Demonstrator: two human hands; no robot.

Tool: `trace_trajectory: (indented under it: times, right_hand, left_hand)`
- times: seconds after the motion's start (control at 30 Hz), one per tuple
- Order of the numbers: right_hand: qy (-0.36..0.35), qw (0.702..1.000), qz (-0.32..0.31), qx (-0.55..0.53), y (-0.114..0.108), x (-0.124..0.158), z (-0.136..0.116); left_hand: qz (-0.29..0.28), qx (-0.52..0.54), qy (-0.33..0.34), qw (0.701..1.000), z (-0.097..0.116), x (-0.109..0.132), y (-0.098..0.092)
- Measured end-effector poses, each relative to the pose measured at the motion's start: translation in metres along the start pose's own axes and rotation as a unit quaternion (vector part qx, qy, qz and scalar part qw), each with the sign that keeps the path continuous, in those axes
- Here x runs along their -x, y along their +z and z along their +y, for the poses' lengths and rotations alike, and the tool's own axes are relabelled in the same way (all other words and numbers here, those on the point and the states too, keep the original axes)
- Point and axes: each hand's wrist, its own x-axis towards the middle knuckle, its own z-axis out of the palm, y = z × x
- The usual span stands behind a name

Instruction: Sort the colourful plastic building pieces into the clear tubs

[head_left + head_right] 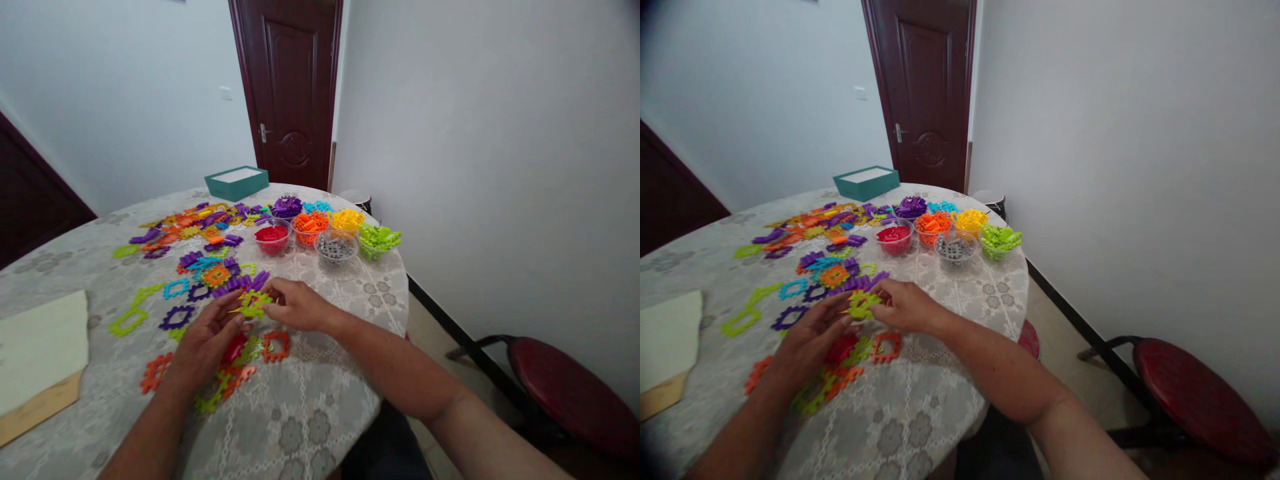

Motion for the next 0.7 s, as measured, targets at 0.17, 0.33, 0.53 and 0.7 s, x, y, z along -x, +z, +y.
trace_trajectory:
  times: [0.17, 0.33, 0.53, 0.7]
  right_hand:
    - [0.023, 0.981, 0.17, 0.088, -0.082, 0.02, 0.004]
    - [0.126, 0.908, 0.337, 0.213, -0.183, 0.034, 0.042]
    - [0.252, 0.846, 0.336, 0.329, -0.249, 0.035, 0.077]
    - [0.321, 0.803, 0.264, 0.428, -0.255, 0.028, 0.091]
  left_hand:
    - [0.041, -0.054, -0.004, 0.998, 0.008, 0.002, -0.007]
    - [0.034, -0.09, 0.005, 0.995, -0.001, -0.001, -0.012]
    - [0.02, -0.136, -0.012, 0.99, -0.003, -0.002, -0.011]
    - [0.034, -0.13, -0.022, 0.991, 0.002, 0.0, -0.01]
